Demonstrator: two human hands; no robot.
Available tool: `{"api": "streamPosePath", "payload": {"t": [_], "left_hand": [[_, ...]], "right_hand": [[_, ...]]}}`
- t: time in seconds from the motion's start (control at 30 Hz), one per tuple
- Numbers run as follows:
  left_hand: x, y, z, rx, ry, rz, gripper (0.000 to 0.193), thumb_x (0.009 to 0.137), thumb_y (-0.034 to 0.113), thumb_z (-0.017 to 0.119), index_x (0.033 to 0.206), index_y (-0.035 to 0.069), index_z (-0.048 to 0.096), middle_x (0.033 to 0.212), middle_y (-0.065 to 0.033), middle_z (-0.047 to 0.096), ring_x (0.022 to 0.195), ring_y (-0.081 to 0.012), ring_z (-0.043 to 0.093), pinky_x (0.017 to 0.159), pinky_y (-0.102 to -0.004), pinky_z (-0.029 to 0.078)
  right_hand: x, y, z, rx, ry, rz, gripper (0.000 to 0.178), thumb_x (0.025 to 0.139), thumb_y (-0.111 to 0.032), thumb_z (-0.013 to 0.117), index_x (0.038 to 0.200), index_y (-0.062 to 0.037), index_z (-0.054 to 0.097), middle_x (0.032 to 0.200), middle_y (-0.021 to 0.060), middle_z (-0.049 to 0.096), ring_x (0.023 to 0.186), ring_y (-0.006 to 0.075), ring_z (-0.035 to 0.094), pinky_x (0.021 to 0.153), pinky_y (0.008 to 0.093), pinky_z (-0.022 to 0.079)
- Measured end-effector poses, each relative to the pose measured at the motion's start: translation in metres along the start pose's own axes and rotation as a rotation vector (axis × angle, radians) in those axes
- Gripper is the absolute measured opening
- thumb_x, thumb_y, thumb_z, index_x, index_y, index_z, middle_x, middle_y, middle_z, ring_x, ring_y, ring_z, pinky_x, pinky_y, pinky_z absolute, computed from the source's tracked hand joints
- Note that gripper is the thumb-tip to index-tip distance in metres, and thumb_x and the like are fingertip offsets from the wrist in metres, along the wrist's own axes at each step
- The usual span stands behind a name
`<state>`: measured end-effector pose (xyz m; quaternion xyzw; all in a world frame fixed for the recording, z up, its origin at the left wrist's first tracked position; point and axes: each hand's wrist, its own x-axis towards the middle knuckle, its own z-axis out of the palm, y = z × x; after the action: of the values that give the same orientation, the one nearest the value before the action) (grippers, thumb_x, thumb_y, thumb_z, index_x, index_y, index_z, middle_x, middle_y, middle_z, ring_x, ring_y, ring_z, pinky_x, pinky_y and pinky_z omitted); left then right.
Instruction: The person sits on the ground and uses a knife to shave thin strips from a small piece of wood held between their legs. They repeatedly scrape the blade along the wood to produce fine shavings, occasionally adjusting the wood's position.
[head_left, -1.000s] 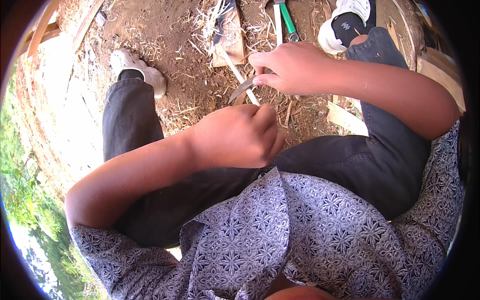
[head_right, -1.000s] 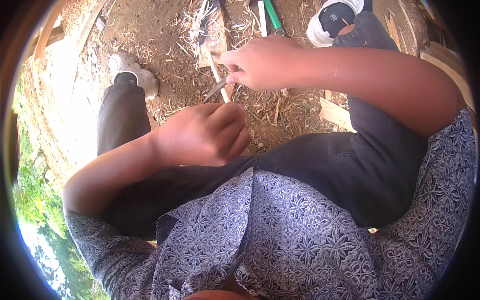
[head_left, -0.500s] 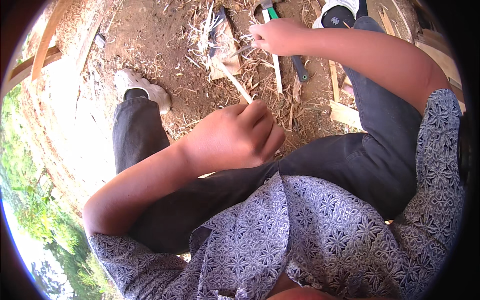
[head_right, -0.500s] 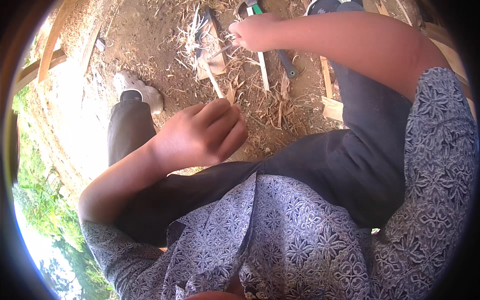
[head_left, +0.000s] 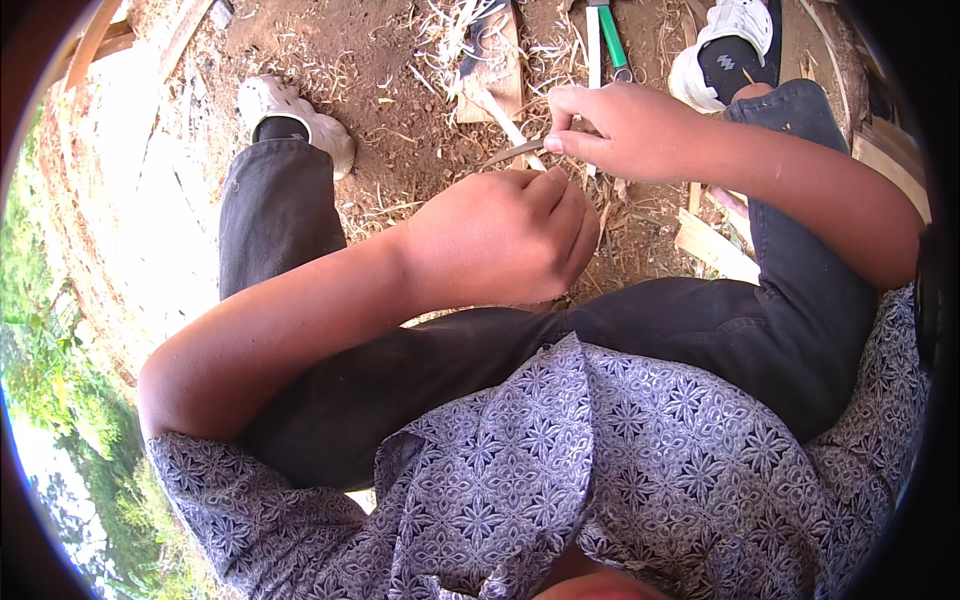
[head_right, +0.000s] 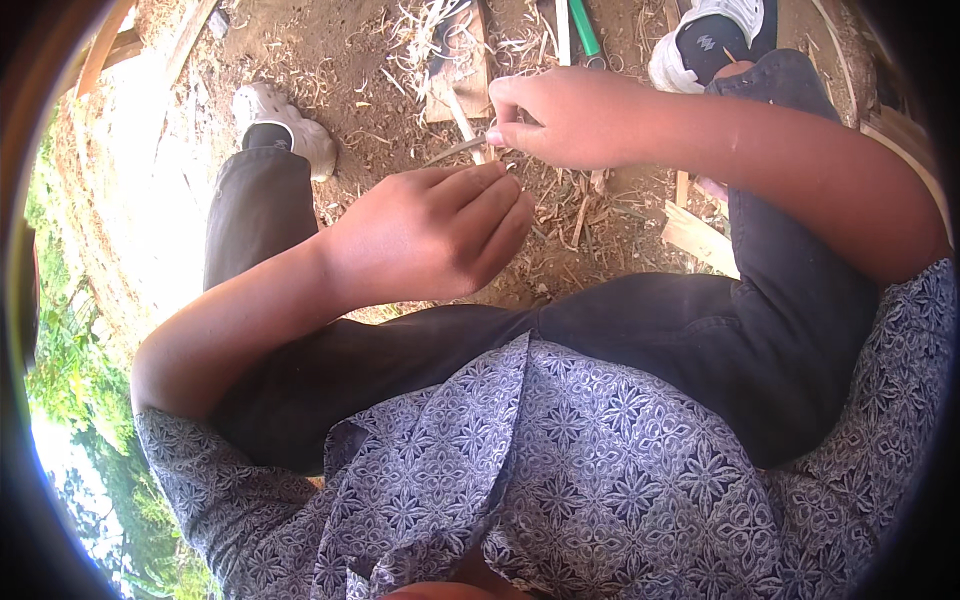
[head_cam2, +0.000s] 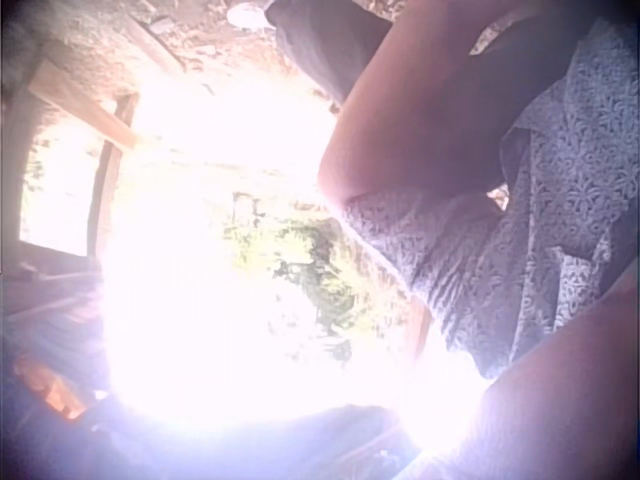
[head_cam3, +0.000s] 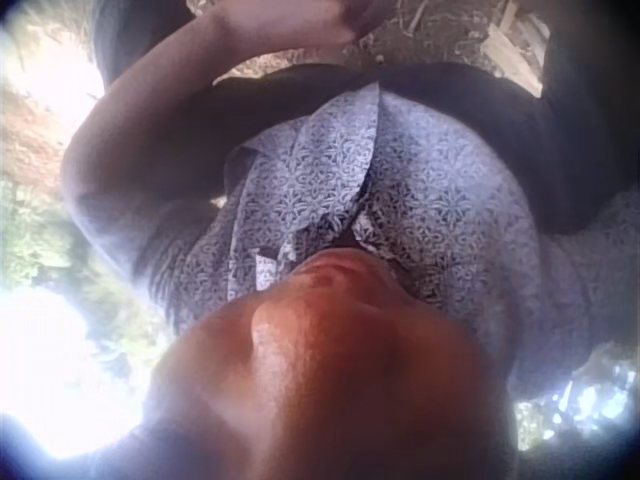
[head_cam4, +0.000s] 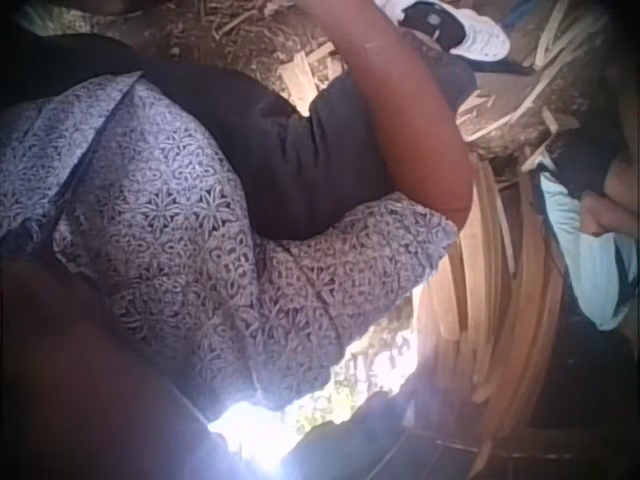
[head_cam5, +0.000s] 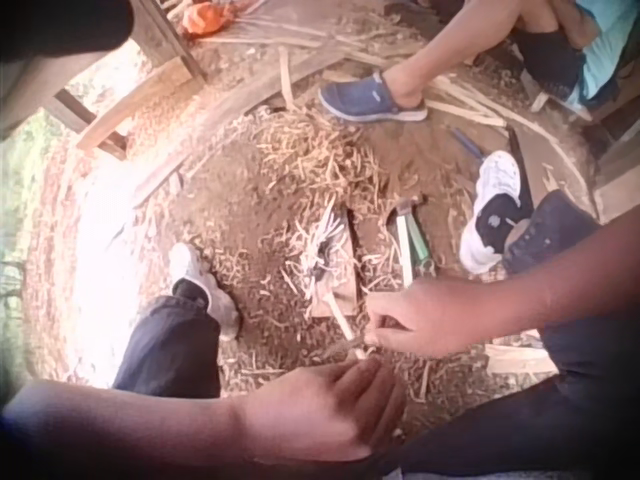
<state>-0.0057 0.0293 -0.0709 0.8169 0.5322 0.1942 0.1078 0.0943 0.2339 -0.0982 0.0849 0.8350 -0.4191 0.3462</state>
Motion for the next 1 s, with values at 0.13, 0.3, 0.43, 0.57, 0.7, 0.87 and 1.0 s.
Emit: {"api": "streamPosePath", "payload": {"t": [0.13,0.3,0.43,0.57,0.7,0.87,1.0], "left_hand": [[0.001,-0.002,0.001,0.087,0.042,0.015,0.024,0.078,0.012,0.069,0.097,-0.003,0.069,0.093,-0.0087,0.070,0.097,-0.0217,0.074,0.073,-0.0282,0.062],[0.001,-0.002,0.002,0.071,0.027,0.010,0.023,0.079,0.013,0.068,0.097,-0.003,0.068,0.093,-0.0082,0.069,0.095,-0.0211,0.073,0.072,-0.0277,0.061],[0.000,0.001,0.002,0.011,-0.031,0.012,0.023,0.081,0.014,0.069,0.098,-0.003,0.068,0.094,-0.0082,0.068,0.095,-0.0205,0.072,0.071,-0.0276,0.061],[0.001,0.003,0.000,0.008,-0.065,0.020,0.024,0.082,0.013,0.069,0.100,-0.002,0.068,0.097,-0.0091,0.069,0.099,-0.0212,0.072,0.072,-0.0285,0.061],[0.001,0.003,0.001,-0.006,-0.047,-0.010,0.026,0.081,0.012,0.070,0.104,-0.001,0.069,0.102,-0.0102,0.071,0.101,-0.0229,0.073,0.075,-0.0302,0.062],[0.005,0.003,-0.001,-0.026,-0.071,-0.017,0.028,0.081,0.009,0.071,0.107,0.000,0.069,0.105,-0.0109,0.072,0.102,-0.0239,0.073,0.077,-0.0321,0.063],[0.012,0.000,-0.007,-0.070,-0.068,-0.034,0.031,0.081,0.007,0.072,0.111,0.000,0.069,0.106,-0.0106,0.072,0.102,-0.0244,0.074,0.077,-0.0330,0.063]], "right_hand": [[-0.011,-0.008,-0.005,-0.031,-0.020,-0.007,0.026,0.101,-0.032,0.061,0.102,-0.0061,0.061,0.069,0.0158,0.064,0.065,0.0340,0.064,0.061,0.0462,0.044],[-0.005,-0.003,-0.003,-0.122,0.025,0.030,0.024,0.100,-0.032,0.062,0.101,-0.0080,0.062,0.071,0.0143,0.066,0.067,0.0346,0.065,0.062,0.0478,0.044],[0.003,0.004,0.004,-0.160,0.040,0.009,0.021,0.100,-0.032,0.061,0.102,-0.0105,0.064,0.074,0.0119,0.068,0.069,0.0342,0.066,0.063,0.0484,0.045],[0.004,0.004,0.009,-0.178,0.067,-0.003,0.019,0.100,-0.031,0.060,0.102,-0.0126,0.065,0.076,0.0098,0.070,0.071,0.0334,0.067,0.065,0.0483,0.048],[0.004,0.006,0.017,-0.180,0.161,-0.038,0.020,0.100,-0.033,0.060,0.103,-0.0146,0.064,0.076,0.0093,0.070,0.072,0.0335,0.068,0.067,0.0492,0.049],[0.006,0.005,0.012,-0.203,0.094,-0.014,0.025,0.101,-0.041,0.060,0.102,-0.0157,0.061,0.080,0.0095,0.070,0.080,0.0345,0.070,0.071,0.0508,0.050],[0.009,0.014,0.017,-0.154,0.115,-0.013,0.026,0.103,-0.042,0.059,0.103,-0.0156,0.061,0.081,0.0089,0.070,0.081,0.0324,0.070,0.072,0.0501,0.051]]}}
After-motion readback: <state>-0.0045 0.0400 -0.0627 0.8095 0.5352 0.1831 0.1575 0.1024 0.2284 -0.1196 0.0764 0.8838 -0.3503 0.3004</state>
